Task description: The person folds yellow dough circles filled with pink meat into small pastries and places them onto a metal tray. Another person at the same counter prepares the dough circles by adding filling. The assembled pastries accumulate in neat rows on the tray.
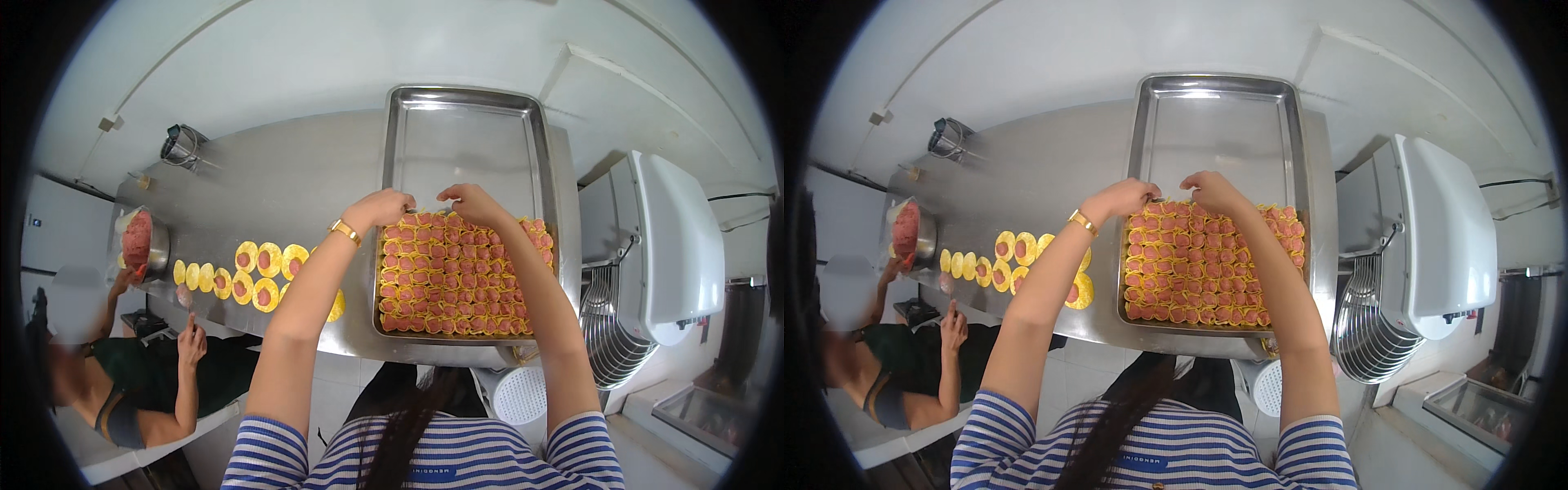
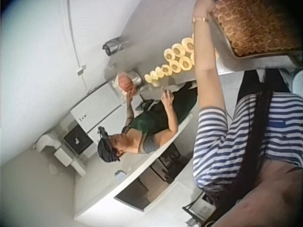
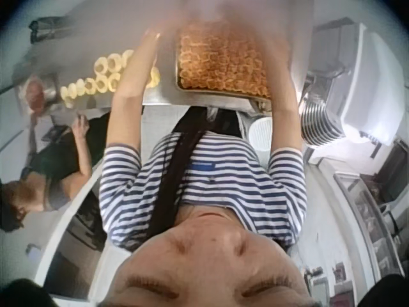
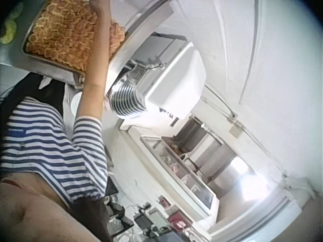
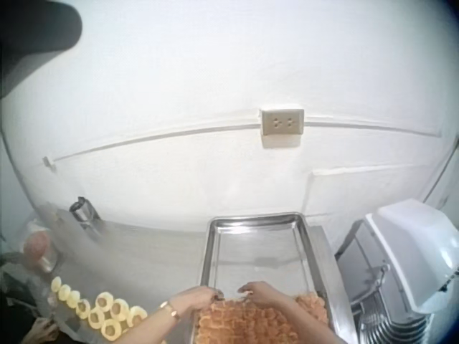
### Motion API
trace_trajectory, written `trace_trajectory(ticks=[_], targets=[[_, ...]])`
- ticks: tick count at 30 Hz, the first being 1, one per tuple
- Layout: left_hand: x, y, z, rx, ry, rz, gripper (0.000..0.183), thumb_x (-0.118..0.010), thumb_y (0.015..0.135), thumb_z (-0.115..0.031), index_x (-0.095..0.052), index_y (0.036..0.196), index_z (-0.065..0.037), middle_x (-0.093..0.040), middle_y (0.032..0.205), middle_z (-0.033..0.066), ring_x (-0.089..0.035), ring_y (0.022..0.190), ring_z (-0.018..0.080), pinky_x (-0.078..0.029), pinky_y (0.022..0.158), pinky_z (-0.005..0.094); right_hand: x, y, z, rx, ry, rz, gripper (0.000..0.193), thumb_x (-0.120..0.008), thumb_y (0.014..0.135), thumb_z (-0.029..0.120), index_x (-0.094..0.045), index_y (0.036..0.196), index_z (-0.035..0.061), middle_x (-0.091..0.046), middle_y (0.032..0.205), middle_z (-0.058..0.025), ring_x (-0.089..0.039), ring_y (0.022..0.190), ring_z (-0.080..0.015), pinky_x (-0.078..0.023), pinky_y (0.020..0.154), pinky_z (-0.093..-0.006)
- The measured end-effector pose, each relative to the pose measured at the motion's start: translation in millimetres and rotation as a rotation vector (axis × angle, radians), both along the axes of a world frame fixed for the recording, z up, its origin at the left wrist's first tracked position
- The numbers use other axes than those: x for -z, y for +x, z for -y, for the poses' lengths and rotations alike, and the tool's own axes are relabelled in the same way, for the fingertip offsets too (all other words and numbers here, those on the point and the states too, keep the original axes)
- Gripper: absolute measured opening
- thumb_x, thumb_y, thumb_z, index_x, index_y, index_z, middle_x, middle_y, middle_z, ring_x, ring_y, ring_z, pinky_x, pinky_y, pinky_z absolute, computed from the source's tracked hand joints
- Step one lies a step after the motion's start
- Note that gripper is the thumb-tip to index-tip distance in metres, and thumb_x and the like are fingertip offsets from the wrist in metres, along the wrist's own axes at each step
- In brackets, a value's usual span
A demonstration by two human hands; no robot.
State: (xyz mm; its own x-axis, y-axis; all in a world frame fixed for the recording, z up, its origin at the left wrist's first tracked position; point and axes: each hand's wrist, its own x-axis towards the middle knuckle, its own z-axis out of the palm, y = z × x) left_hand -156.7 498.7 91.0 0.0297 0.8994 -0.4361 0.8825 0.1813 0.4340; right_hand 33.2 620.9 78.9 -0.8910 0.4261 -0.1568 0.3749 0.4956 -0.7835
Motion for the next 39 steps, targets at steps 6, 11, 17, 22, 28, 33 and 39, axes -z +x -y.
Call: trace_trajectory(ticks=[6, 11, 17, 22, 28, 33, 39], targets=[[4.2, -12.9, -10.7, 0.136, -0.074, 0.016, 0.037, -0.045, 0.077, -0.006, -0.063, 0.109, -0.011, -0.065, 0.102, 0.0127, -0.061, 0.094, 0.0294, -0.049, 0.08, 0.0394, 14.2, -27.4, 9.1, 0.071, -0.028, 0.151, 0.034, -0.051, 0.077, 0.003, -0.063, 0.108, 0.002, -0.063, 0.108, -0.0159, -0.06, 0.1, -0.0296, -0.047, 0.088, -0.0359], [6.3, -20.3, -10.5, 0.237, -0.041, 0.008, 0.039, -0.043, 0.078, -0.009, -0.063, 0.111, -0.012, -0.065, 0.102, 0.0114, -0.061, 0.095, 0.0286, -0.048, 0.081, 0.0394, 20.2, -32.8, 17.2, 0.008, 0.124, 0.266, 0.033, -0.06, 0.076, 0.01, -0.064, 0.109, 0.005, -0.065, 0.103, -0.0151, -0.062, 0.095, -0.0289, -0.05, 0.082, -0.0361], [8.0, -20.2, -10.7, 0.283, -0.045, -0.001, 0.039, -0.041, 0.079, -0.013, -0.062, 0.112, -0.013, -0.065, 0.103, 0.0117, -0.061, 0.096, 0.0274, -0.048, 0.082, 0.039, 6.6, -36.0, 29.7, -0.027, 0.178, 0.409, 0.033, -0.054, 0.078, 0.004, -0.065, 0.108, 0.0097, -0.064, 0.102, -0.0177, -0.061, 0.093, -0.0324, -0.048, 0.082, -0.0374], [-1.5, -22.2, -8.9, 0.296, -0.093, -0.058, 0.038, -0.041, 0.079, -0.015, -0.063, 0.11, -0.012, -0.065, 0.102, 0.0114, -0.061, 0.095, 0.0272, -0.049, 0.081, 0.0393, 4.4, -41.7, 33.6, 0.012, 0.16, 0.402, 0.034, -0.061, 0.078, 0.011, -0.064, 0.112, 0.0139, -0.066, 0.1, -0.014, -0.063, 0.09, -0.0292, -0.051, 0.08, -0.037], [-6.2, -25.6, -4.2, 0.298, -0.058, -0.019, 0.039, -0.042, 0.078, -0.012, -0.061, 0.111, -0.009, -0.065, 0.098, 0.0153, -0.061, 0.092, 0.0307, -0.048, 0.081, 0.0405, 7.5, -42.9, 32.7, -0.001, 0.072, 0.325, 0.031, -0.062, 0.079, 0.014, -0.065, 0.11, 0.0153, -0.066, 0.098, -0.0147, -0.064, 0.088, -0.0289, -0.051, 0.077, -0.0369], [0.7, -20.9, -8.2, 0.23, -0.038, 0.037, 0.04, -0.04, 0.079, -0.009, -0.059, 0.114, -0.004, -0.061, 0.109, 0.0172, -0.058, 0.101, 0.0314, -0.045, 0.088, 0.0398, 15.1, -38.3, 28.8, 0.004, 0.072, 0.29, 0.031, -0.06, 0.077, 0.01, -0.066, 0.108, 0.0128, -0.067, 0.096, -0.0147, -0.064, 0.087, -0.0299, -0.051, 0.078, -0.037], [21.7, -8.3, -16.9, 0.154, 0.078, 0.303, 0.041, -0.038, 0.08, -0.009, -0.057, 0.117, -0.003, -0.059, 0.115, 0.018, -0.055, 0.106, 0.0322, -0.044, 0.092, 0.0389, 18.7, -22.3, 12.5, 0.125, 0.143, 0.297, 0.034, -0.053, 0.075, 0.003, -0.067, 0.104, 0.0114, -0.067, 0.095, -0.0154, -0.063, 0.089, -0.0315, -0.05, 0.08, -0.0374]])
